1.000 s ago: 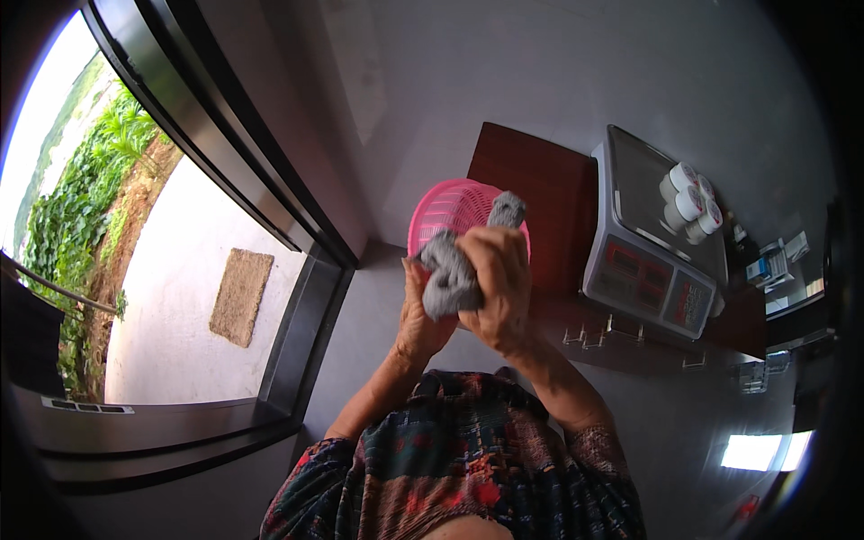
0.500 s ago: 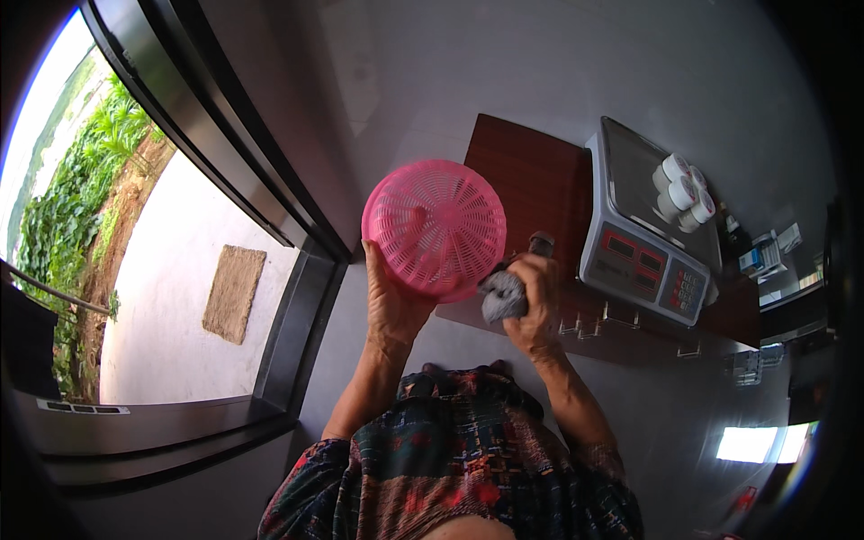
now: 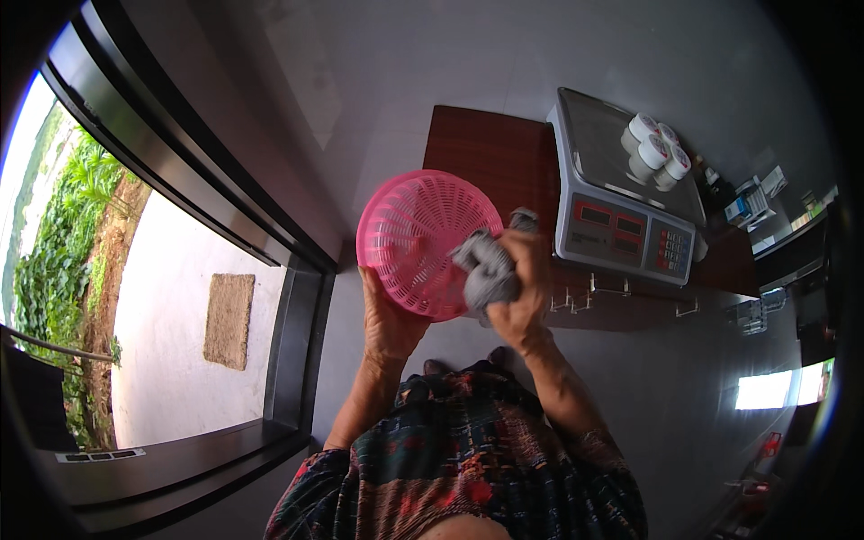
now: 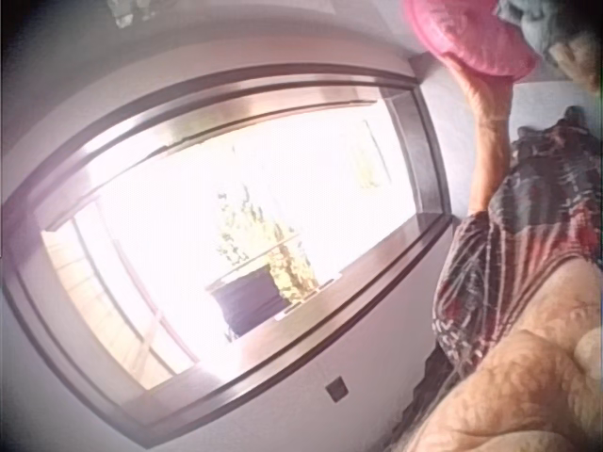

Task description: The person wipes several small white plastic containers with a white cloth, then wipes a pink plastic basket. Finally, the person wipes the wall and the door frame with a grey cloth.

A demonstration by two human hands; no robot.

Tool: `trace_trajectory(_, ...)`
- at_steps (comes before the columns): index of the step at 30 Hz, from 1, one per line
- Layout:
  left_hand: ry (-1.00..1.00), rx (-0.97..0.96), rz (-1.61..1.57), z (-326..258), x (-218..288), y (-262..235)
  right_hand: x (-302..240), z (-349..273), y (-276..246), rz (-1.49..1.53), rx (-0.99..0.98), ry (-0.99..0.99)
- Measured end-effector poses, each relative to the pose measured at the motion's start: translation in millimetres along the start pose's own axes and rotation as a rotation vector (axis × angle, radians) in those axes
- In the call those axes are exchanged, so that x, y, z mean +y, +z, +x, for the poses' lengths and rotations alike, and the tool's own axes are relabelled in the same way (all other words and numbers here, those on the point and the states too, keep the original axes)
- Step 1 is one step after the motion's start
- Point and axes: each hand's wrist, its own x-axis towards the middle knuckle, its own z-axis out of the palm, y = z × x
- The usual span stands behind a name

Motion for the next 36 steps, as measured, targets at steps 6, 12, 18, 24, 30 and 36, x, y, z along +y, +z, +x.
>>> trace_trajectory(6,0.035,-0.142,0.057,-9.3,-0.2,-24.6,34.9,8.7,-21.3,-0.07,0.156,0.382)
trace_trajectory(12,0.111,-0.114,0.439,-33.5,13.6,-6.8,-60.1,45.1,-23.6,-0.058,-0.213,-0.481)
trace_trajectory(18,0.058,-0.287,0.598,-45.3,29.6,-40.6,-25.4,79.0,-36.5,0.161,-0.414,-0.218)
trace_trajectory(24,0.0,-0.195,0.335,-52.0,32.5,-32.7,16.6,43.5,-34.3,0.53,-0.388,0.314)
trace_trajectory(30,0.071,-0.062,0.03,-35.6,36.1,-45.6,16.0,-43.0,-24.8,0.499,-0.561,0.525)
trace_trajectory(36,0.056,-0.157,0.109,-23.7,31.6,-32.3,-3.8,8.0,-48.1,0.356,-0.262,0.365)
